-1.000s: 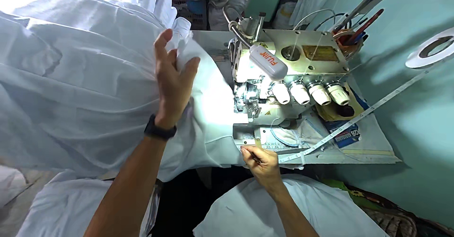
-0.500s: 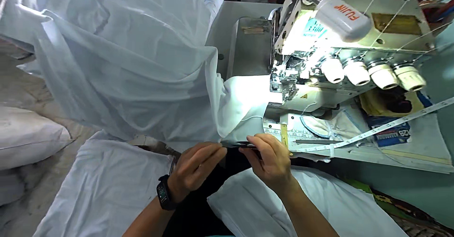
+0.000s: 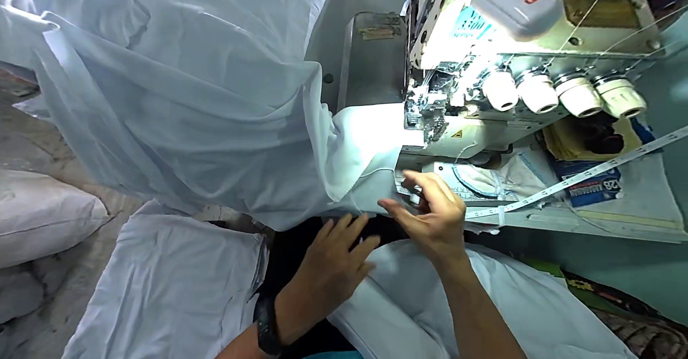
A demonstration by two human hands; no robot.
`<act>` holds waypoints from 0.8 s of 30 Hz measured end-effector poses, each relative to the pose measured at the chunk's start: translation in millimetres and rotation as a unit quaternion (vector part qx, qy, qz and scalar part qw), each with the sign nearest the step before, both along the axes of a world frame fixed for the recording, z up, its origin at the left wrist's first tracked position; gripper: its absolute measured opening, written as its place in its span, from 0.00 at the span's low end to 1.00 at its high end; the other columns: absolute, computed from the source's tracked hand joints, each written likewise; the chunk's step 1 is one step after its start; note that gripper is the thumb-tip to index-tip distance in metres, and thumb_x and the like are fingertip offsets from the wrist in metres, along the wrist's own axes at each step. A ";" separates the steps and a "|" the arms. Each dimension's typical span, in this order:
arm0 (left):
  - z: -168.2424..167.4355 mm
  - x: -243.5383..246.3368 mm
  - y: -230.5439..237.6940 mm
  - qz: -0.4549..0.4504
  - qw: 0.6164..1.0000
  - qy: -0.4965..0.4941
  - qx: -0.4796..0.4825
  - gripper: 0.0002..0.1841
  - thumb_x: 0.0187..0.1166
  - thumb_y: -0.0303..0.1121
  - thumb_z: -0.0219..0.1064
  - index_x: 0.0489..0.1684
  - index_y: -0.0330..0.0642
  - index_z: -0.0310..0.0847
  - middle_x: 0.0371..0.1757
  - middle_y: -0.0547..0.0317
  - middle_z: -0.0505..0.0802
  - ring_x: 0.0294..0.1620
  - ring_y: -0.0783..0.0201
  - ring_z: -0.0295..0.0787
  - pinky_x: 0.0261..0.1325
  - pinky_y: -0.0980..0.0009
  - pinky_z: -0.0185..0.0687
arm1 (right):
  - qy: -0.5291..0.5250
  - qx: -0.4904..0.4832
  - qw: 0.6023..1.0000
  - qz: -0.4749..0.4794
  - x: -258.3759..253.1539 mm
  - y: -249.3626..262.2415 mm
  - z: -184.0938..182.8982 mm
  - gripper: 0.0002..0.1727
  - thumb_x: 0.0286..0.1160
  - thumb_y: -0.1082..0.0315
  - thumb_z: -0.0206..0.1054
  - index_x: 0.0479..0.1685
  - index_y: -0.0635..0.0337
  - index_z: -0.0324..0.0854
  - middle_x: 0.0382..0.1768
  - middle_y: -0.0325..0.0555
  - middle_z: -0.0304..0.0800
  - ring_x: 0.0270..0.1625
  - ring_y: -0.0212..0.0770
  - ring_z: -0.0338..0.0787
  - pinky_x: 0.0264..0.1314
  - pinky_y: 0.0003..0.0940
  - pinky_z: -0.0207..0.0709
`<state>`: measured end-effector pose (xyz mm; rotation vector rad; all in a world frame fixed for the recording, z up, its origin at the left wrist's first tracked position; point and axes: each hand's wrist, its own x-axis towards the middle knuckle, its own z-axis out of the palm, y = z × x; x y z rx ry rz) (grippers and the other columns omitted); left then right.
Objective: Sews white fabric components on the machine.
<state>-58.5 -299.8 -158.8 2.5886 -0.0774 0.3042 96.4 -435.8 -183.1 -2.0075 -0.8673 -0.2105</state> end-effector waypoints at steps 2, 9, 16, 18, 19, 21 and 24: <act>3.1 27.1 -4.1 0.087 0.991 -0.094 0.038 0.15 0.89 0.43 0.57 0.58 0.44 0.84 0.74 0.42 0.85 0.78 0.45 0.79 0.77 0.41 0.66 | 0.091 -0.053 0.994 -0.010 6.6 -7.2 -11.4 0.32 0.61 0.58 0.80 0.60 0.77 0.85 0.42 0.60 0.94 0.38 0.49 0.92 0.41 0.48 0.83; 25.3 145.8 60.5 0.090 0.995 -0.018 0.034 0.30 0.84 0.40 0.64 0.78 0.25 0.70 0.82 0.30 0.75 0.86 0.32 0.66 0.85 0.30 0.50 | 0.518 0.151 0.842 -0.005 33.7 1.6 14.2 0.10 0.57 0.85 0.73 0.36 0.64 0.87 0.22 0.33 0.88 0.19 0.20 0.80 0.23 0.15 0.74; 30.7 220.9 117.5 0.110 0.978 -0.176 0.029 0.11 0.75 0.25 0.68 0.48 0.26 0.84 0.51 0.34 0.92 0.61 0.35 0.87 0.75 0.36 0.65 | 0.127 0.289 0.939 -0.138 23.9 20.6 -10.8 0.06 0.61 0.80 0.71 0.37 0.70 0.84 0.30 0.32 0.85 0.25 0.13 0.73 0.29 0.08 0.67; 32.0 209.1 110.8 0.118 0.973 -0.192 0.057 0.10 0.77 0.26 0.67 0.50 0.29 0.84 0.55 0.37 0.92 0.65 0.36 0.85 0.78 0.33 0.59 | -0.030 0.261 0.962 -0.079 19.7 15.1 -18.1 0.06 0.73 0.72 0.70 0.37 0.69 0.84 0.35 0.43 0.87 0.31 0.17 0.78 0.35 0.07 0.71; 33.2 198.7 104.1 0.112 0.971 -0.203 0.061 0.10 0.78 0.27 0.67 0.50 0.30 0.85 0.57 0.38 0.92 0.67 0.38 0.85 0.80 0.34 0.57 | -0.051 0.238 0.969 -0.046 18.2 14.0 -19.3 0.10 0.77 0.68 0.70 0.39 0.71 0.84 0.37 0.48 0.89 0.32 0.19 0.79 0.36 0.08 0.71; 39.8 170.9 89.2 0.068 0.975 -0.208 0.037 0.11 0.79 0.29 0.67 0.51 0.30 0.83 0.60 0.39 0.90 0.69 0.42 0.83 0.80 0.42 0.62 | 0.015 0.183 0.983 -0.030 13.2 14.3 -19.9 0.18 0.72 0.61 0.75 0.40 0.73 0.89 0.37 0.51 0.92 0.30 0.20 0.77 0.33 0.10 0.69; 44.5 144.3 84.4 -0.034 0.974 -0.220 -0.042 0.17 0.70 0.38 0.77 0.42 0.30 0.84 0.54 0.41 0.90 0.66 0.48 0.83 0.75 0.52 0.69 | 0.305 0.088 0.948 -0.028 8.2 12.0 -6.5 0.14 0.61 0.59 0.80 0.28 0.60 0.86 0.22 0.30 0.82 0.24 0.17 0.75 0.29 0.16 0.69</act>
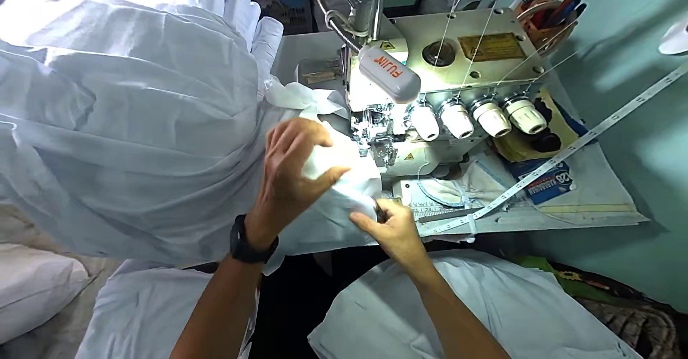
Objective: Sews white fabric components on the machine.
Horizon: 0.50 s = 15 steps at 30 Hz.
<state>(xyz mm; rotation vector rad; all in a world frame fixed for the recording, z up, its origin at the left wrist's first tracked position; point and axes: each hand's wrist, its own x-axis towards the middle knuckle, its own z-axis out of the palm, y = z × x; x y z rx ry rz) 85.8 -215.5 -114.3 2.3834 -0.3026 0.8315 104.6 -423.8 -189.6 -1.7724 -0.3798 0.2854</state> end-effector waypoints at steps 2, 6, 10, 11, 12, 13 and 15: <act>-3.3 -7.9 3.9 -0.046 0.998 0.033 -0.004 0.28 0.63 0.56 0.80 0.42 0.38 0.87 0.55 0.49 0.89 0.68 0.54 0.79 0.77 0.55 0.65 | 0.133 0.081 0.987 0.051 -1.2 -1.7 10.3 0.05 0.60 0.72 0.78 0.25 0.56 0.86 0.20 0.26 0.87 0.24 0.16 0.84 0.30 0.15 0.79; -7.5 -14.8 7.1 -0.085 0.987 0.130 0.043 0.27 0.57 0.62 0.78 0.39 0.48 0.91 0.60 0.53 0.88 0.76 0.51 0.74 0.82 0.36 0.51 | -0.059 0.189 0.969 0.146 -4.1 -4.9 22.1 0.10 0.63 0.80 0.69 0.43 0.73 0.89 0.34 0.35 0.93 0.37 0.11 0.83 0.43 0.08 0.77; 0.5 -8.1 -4.1 -0.168 0.975 0.117 -0.090 0.06 0.76 0.27 0.70 0.30 0.36 0.88 0.34 0.64 0.89 0.41 0.80 0.84 0.52 0.84 0.79 | -0.156 0.139 0.967 0.143 2.9 -8.8 30.8 0.16 0.69 0.75 0.70 0.51 0.80 0.86 0.32 0.44 0.91 0.35 0.14 0.82 0.44 0.07 0.75; 3.5 -4.7 -8.1 -0.169 0.974 0.107 -0.109 0.07 0.78 0.25 0.68 0.31 0.31 0.87 0.31 0.62 0.87 0.36 0.81 0.82 0.46 0.88 0.77 | -0.177 0.127 0.969 0.115 6.0 -9.4 29.0 0.10 0.70 0.72 0.71 0.36 0.75 0.87 0.29 0.43 0.89 0.34 0.14 0.82 0.42 0.06 0.74; 5.6 -0.8 -11.6 -0.150 0.978 0.097 -0.107 0.07 0.78 0.24 0.67 0.31 0.30 0.87 0.29 0.61 0.86 0.33 0.81 0.79 0.42 0.89 0.74 | -0.197 0.114 0.970 0.082 9.7 -9.8 25.8 0.12 0.71 0.69 0.73 0.26 0.70 0.84 0.27 0.41 0.86 0.34 0.14 0.79 0.41 0.06 0.71; 5.7 4.2 -13.5 -0.122 0.984 0.090 -0.095 0.07 0.78 0.24 0.67 0.31 0.30 0.88 0.29 0.60 0.87 0.32 0.80 0.79 0.40 0.88 0.73 | -0.220 0.096 0.970 0.045 14.2 -9.4 21.4 0.15 0.70 0.66 0.75 0.21 0.67 0.83 0.30 0.41 0.82 0.35 0.16 0.77 0.40 0.06 0.69; 2.6 13.9 -12.8 -0.074 0.989 0.100 -0.078 0.04 0.75 0.24 0.69 0.34 0.33 0.90 0.33 0.57 0.91 0.34 0.78 0.84 0.42 0.86 0.78 | -0.280 0.030 0.959 -0.014 26.1 -7.6 8.2 0.17 0.68 0.61 0.78 0.18 0.62 0.84 0.41 0.47 0.84 0.44 0.26 0.80 0.48 0.15 0.73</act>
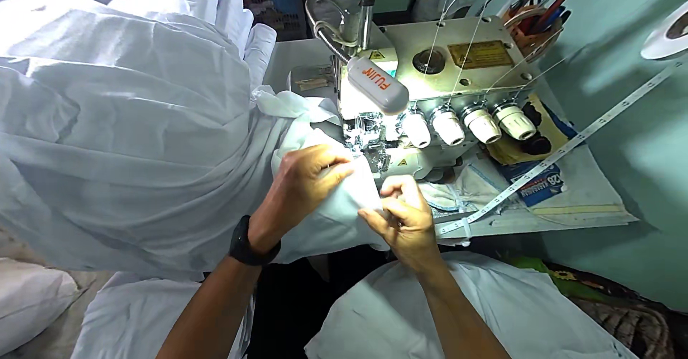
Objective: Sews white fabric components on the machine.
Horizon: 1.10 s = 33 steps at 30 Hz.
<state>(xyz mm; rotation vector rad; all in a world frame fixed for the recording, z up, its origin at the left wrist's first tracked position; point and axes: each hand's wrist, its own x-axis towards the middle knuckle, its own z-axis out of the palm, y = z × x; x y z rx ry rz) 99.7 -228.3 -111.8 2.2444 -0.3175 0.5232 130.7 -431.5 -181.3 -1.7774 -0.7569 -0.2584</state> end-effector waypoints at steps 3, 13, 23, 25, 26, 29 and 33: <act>-4.4 5.2 5.9 0.001 0.999 0.048 -0.013 0.01 0.74 0.22 0.71 0.35 0.33 0.88 0.37 0.57 0.89 0.36 0.76 0.83 0.42 0.84 0.78 | -0.041 -0.035 0.998 0.025 8.7 -1.2 -20.7 0.15 0.70 0.63 0.75 0.19 0.63 0.89 0.44 0.57 0.94 0.48 0.46 0.91 0.53 0.34 0.83; -3.5 0.0 5.3 0.022 0.994 0.105 0.015 0.04 0.74 0.27 0.71 0.31 0.39 0.91 0.34 0.63 0.89 0.31 0.83 0.80 0.35 0.89 0.74 | 0.008 0.006 0.991 0.131 -42.5 -25.4 -50.5 0.14 0.75 0.70 0.70 0.23 0.69 0.83 0.31 0.54 0.90 0.38 0.32 0.89 0.46 0.14 0.80; -2.3 -2.1 -13.6 0.124 0.987 0.095 0.027 0.00 0.71 0.25 0.73 0.34 0.40 0.88 0.29 0.62 0.86 0.24 0.76 0.76 0.27 0.82 0.70 | 0.192 0.088 0.969 0.124 -58.9 -32.4 -47.4 0.15 0.67 0.69 0.77 0.17 0.68 0.83 0.28 0.42 0.90 0.34 0.16 0.84 0.39 0.07 0.76; -9.1 -9.3 -24.6 0.143 0.980 0.039 0.133 0.06 0.76 0.27 0.70 0.41 0.38 0.93 0.41 0.52 0.90 0.38 0.60 0.87 0.39 0.65 0.82 | 0.317 0.123 0.934 0.115 -63.1 -32.3 -38.5 0.11 0.60 0.71 0.79 0.15 0.61 0.85 0.24 0.30 0.88 0.28 0.12 0.81 0.32 0.08 0.73; -13.9 -15.8 -33.2 0.154 0.967 0.009 0.202 0.08 0.78 0.28 0.67 0.43 0.37 0.94 0.45 0.47 0.92 0.43 0.51 0.89 0.43 0.57 0.82 | 0.372 0.129 0.913 0.109 -65.2 -32.8 -34.4 0.10 0.57 0.73 0.80 0.16 0.56 0.84 0.21 0.26 0.86 0.25 0.12 0.78 0.28 0.08 0.71; -33.6 -30.2 -58.8 0.214 0.923 -0.046 0.317 0.14 0.79 0.30 0.61 0.50 0.40 0.95 0.53 0.50 0.97 0.57 0.46 0.94 0.60 0.47 0.82 | 0.464 0.114 0.867 0.143 -64.5 -36.0 -24.8 0.11 0.57 0.76 0.78 0.36 0.55 0.84 0.21 0.22 0.84 0.21 0.15 0.79 0.25 0.12 0.73; -42.6 -22.3 -49.7 0.185 0.950 -0.025 0.250 0.17 0.83 0.28 0.56 0.60 0.40 0.91 0.67 0.51 0.92 0.73 0.45 0.86 0.74 0.39 0.72 | 0.466 0.131 0.865 0.129 -62.5 -24.8 -12.8 0.06 0.63 0.77 0.74 0.27 0.53 0.90 0.20 0.24 0.87 0.20 0.15 0.80 0.24 0.12 0.74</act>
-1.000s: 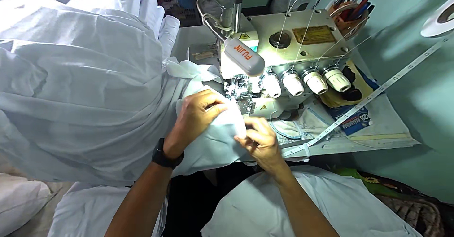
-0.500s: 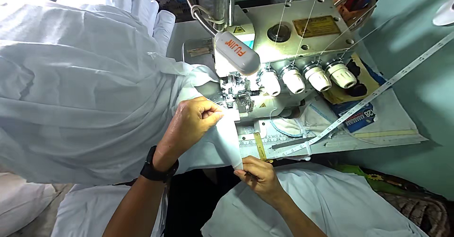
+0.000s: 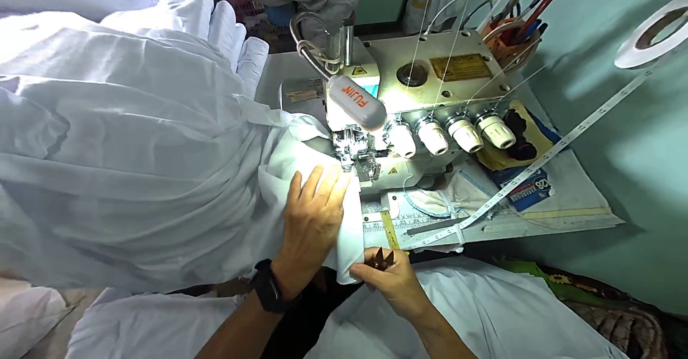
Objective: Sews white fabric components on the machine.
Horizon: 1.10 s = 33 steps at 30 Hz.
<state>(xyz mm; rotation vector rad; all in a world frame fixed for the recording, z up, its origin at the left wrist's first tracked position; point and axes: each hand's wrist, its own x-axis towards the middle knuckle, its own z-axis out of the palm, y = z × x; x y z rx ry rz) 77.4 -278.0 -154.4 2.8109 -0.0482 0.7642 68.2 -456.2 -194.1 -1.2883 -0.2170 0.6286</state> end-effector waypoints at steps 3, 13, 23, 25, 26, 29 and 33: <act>7.4 8.0 16.5 -0.042 0.998 0.029 -0.036 0.17 0.86 0.30 0.54 0.58 0.36 0.90 0.70 0.49 0.90 0.77 0.46 0.83 0.77 0.36 0.69 | 0.007 0.029 1.000 0.001 -1.7 6.4 9.4 0.06 0.63 0.78 0.73 0.28 0.55 0.91 0.21 0.27 0.90 0.21 0.17 0.82 0.25 0.14 0.77; 16.3 11.2 50.4 -0.130 0.978 -0.001 -0.162 0.26 0.84 0.50 0.58 0.55 0.29 0.79 0.78 0.37 0.81 0.88 0.43 0.66 0.89 0.38 0.48 | 0.060 0.099 0.987 -0.115 13.1 35.1 41.6 0.12 0.59 0.87 0.69 0.39 0.66 0.83 0.20 0.39 0.91 0.18 0.26 0.86 0.21 0.18 0.81; -32.2 -108.1 111.5 0.069 0.976 -0.124 0.164 0.09 0.90 0.34 0.54 0.63 0.57 0.67 0.85 0.60 0.66 0.96 0.60 0.40 0.92 0.46 0.25 | -0.014 0.016 0.989 -0.145 17.2 51.1 20.3 0.16 0.57 0.86 0.72 0.30 0.57 0.72 0.19 0.31 0.83 0.19 0.25 0.84 0.25 0.21 0.83; -39.3 -109.0 119.0 -0.012 0.986 -0.046 0.159 0.14 0.83 0.25 0.61 0.61 0.49 0.84 0.76 0.51 0.83 0.87 0.46 0.65 0.83 0.33 0.41 | -0.006 -0.016 0.989 -0.148 21.2 54.7 3.1 0.15 0.58 0.86 0.73 0.33 0.58 0.73 0.18 0.32 0.81 0.18 0.26 0.82 0.25 0.22 0.81; -43.3 -106.6 119.3 -0.040 0.991 0.025 0.126 0.16 0.80 0.24 0.63 0.62 0.44 0.88 0.75 0.42 0.85 0.84 0.34 0.69 0.76 0.20 0.44 | -0.012 -0.031 0.990 -0.141 22.5 51.8 0.1 0.15 0.60 0.85 0.73 0.37 0.58 0.73 0.18 0.31 0.81 0.18 0.25 0.81 0.24 0.22 0.80; -47.7 -106.3 98.7 -0.036 0.994 0.094 0.032 0.22 0.78 0.46 0.67 0.62 0.39 0.88 0.81 0.34 0.78 0.88 0.28 0.59 0.78 0.18 0.37 | -0.075 -0.052 0.990 -0.110 24.0 25.3 4.5 0.13 0.69 0.80 0.72 0.50 0.62 0.80 0.25 0.33 0.90 0.24 0.23 0.86 0.26 0.18 0.79; -53.5 -117.3 26.0 -0.021 0.987 0.026 -0.155 0.14 0.78 0.36 0.70 0.46 0.31 0.91 0.56 0.38 0.92 0.64 0.45 0.87 0.69 0.53 0.78 | -0.115 -0.160 0.976 -0.098 11.7 -13.8 1.0 0.07 0.79 0.73 0.66 0.31 0.62 0.85 0.20 0.30 0.88 0.21 0.19 0.83 0.26 0.16 0.78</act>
